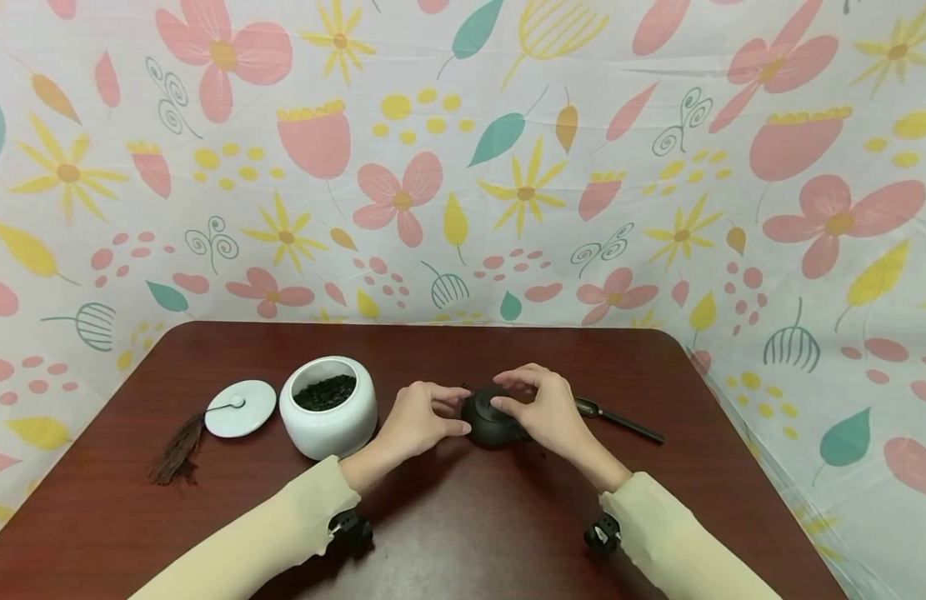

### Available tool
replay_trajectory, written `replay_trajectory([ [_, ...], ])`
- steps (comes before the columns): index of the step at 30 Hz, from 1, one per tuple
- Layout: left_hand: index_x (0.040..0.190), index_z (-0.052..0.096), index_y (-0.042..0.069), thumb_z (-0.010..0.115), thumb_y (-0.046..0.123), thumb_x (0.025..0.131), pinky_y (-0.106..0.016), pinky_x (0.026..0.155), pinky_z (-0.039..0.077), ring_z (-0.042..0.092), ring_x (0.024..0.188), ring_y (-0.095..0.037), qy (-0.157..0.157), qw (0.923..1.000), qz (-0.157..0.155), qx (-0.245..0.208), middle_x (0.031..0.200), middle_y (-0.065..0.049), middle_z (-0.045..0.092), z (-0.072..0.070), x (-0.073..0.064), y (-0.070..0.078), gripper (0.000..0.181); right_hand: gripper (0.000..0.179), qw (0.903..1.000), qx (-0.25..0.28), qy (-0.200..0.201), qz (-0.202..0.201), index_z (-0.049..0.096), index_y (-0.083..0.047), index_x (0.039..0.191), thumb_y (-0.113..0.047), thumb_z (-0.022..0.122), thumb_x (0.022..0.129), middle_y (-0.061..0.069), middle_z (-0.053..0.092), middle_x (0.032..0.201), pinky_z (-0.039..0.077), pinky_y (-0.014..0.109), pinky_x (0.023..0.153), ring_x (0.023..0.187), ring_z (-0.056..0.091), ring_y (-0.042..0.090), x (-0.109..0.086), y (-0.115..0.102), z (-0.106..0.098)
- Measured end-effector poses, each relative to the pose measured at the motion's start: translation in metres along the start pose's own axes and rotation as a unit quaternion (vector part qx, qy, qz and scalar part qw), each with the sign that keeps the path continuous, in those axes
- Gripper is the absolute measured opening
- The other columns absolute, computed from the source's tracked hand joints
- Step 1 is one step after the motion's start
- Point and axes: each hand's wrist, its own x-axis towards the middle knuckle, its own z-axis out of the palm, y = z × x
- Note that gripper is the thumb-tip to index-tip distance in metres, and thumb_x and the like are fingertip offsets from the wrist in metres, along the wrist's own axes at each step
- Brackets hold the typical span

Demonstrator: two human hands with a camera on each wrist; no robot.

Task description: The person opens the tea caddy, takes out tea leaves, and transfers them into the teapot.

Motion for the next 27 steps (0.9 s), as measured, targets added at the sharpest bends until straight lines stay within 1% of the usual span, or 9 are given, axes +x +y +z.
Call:
replay_trajectory([
  [3,0.122,0.081,0.013,0.092,0.011,0.082,-0.036,0.08,0.06,0.076,0.098,-0.023,-0.001,0.9998,0.019,0.011,0.11,-0.01,0.076,-0.005,-0.008,0.002,0.041,0.024,1.0,0.002,0.004,0.0,0.08,-0.011,0.114,-0.01,0.086,0.09,0.005,0.074,0.108,0.056,0.05,0.085,0.098,0.069,0.027,-0.002,-0.005,-0.002],
  [5,0.121,0.082,0.012,0.091,0.011,0.082,-0.036,0.081,0.06,0.076,0.097,-0.023,-0.001,0.9992,0.036,0.019,0.111,-0.01,0.075,-0.009,-0.015,0.004,0.04,0.025,1.0,0.005,0.002,0.003,0.08,-0.011,0.114,-0.01,0.086,0.09,0.006,0.074,0.109,0.056,0.051,0.085,0.098,0.069,0.028,-0.004,-0.009,-0.002],
  [9,0.118,0.082,0.009,0.091,0.01,0.08,-0.036,0.081,0.059,0.076,0.095,-0.024,-0.008,0.9975,0.066,0.025,0.106,-0.008,0.074,-0.017,-0.03,0.008,0.039,0.027,0.9999,0.01,-0.01,0.009,0.079,-0.01,0.116,-0.011,0.087,0.09,0.007,0.073,0.111,0.055,0.046,0.086,0.1,0.068,0.027,-0.007,-0.018,-0.002],
  [12,0.116,0.083,0.01,0.09,0.008,0.08,-0.038,0.082,0.06,0.076,0.095,-0.024,-0.012,0.9962,0.082,0.024,0.103,-0.004,0.075,-0.024,-0.041,0.01,0.037,0.028,0.9995,0.023,-0.019,0.009,0.079,-0.008,0.117,-0.012,0.086,0.09,0.007,0.073,0.111,0.055,0.043,0.086,0.101,0.067,0.028,-0.009,-0.024,0.001],
  [15,0.115,0.083,0.012,0.09,0.009,0.08,-0.041,0.082,0.06,0.076,0.094,-0.02,-0.014,0.995,0.096,0.027,0.102,0.001,0.075,-0.033,-0.052,0.009,0.035,0.029,0.9989,0.039,-0.025,0.006,0.079,-0.006,0.117,-0.012,0.087,0.09,0.009,0.073,0.111,0.055,0.042,0.085,0.102,0.067,0.031,-0.009,-0.03,0.006],
  [18,0.116,0.082,0.012,0.089,0.007,0.082,-0.041,0.082,0.061,0.075,0.094,-0.02,-0.016,0.9931,0.114,0.024,0.102,0.002,0.074,-0.043,-0.062,0.007,0.035,0.03,0.9983,0.05,-0.031,0.002,0.078,-0.006,0.118,-0.011,0.087,0.089,0.01,0.073,0.11,0.054,0.042,0.084,0.1,0.066,0.032,-0.008,-0.035,0.011],
  [20,0.117,0.082,0.011,0.089,0.007,0.083,-0.039,0.082,0.061,0.075,0.095,-0.022,-0.02,0.9924,0.121,0.012,0.103,0.002,0.074,-0.05,-0.068,0.005,0.035,0.031,0.998,0.053,-0.033,-0.002,0.078,-0.006,0.118,-0.011,0.087,0.089,0.01,0.073,0.109,0.054,0.043,0.083,0.098,0.065,0.031,-0.008,-0.037,0.015],
  [23,0.118,0.081,0.01,0.088,0.005,0.084,-0.037,0.084,0.061,0.075,0.096,-0.022,-0.028,0.992,0.123,-0.008,0.103,0.002,0.073,-0.06,-0.077,0.001,0.036,0.03,0.9977,0.056,-0.037,-0.008,0.079,-0.011,0.117,-0.012,0.088,0.089,0.007,0.072,0.107,0.054,0.046,0.082,0.094,0.064,0.029,-0.007,-0.042,0.022],
  [27,0.12,0.081,0.012,0.088,0.007,0.085,-0.04,0.085,0.061,0.074,0.097,-0.02,-0.04,0.9927,0.109,-0.032,0.104,0.003,0.073,-0.076,-0.087,-0.005,0.036,0.03,0.9971,0.064,-0.039,-0.012,0.079,-0.016,0.116,-0.012,0.089,0.088,0.001,0.072,0.103,0.055,0.046,0.08,0.09,0.065,0.025,-0.005,-0.048,0.033],
])
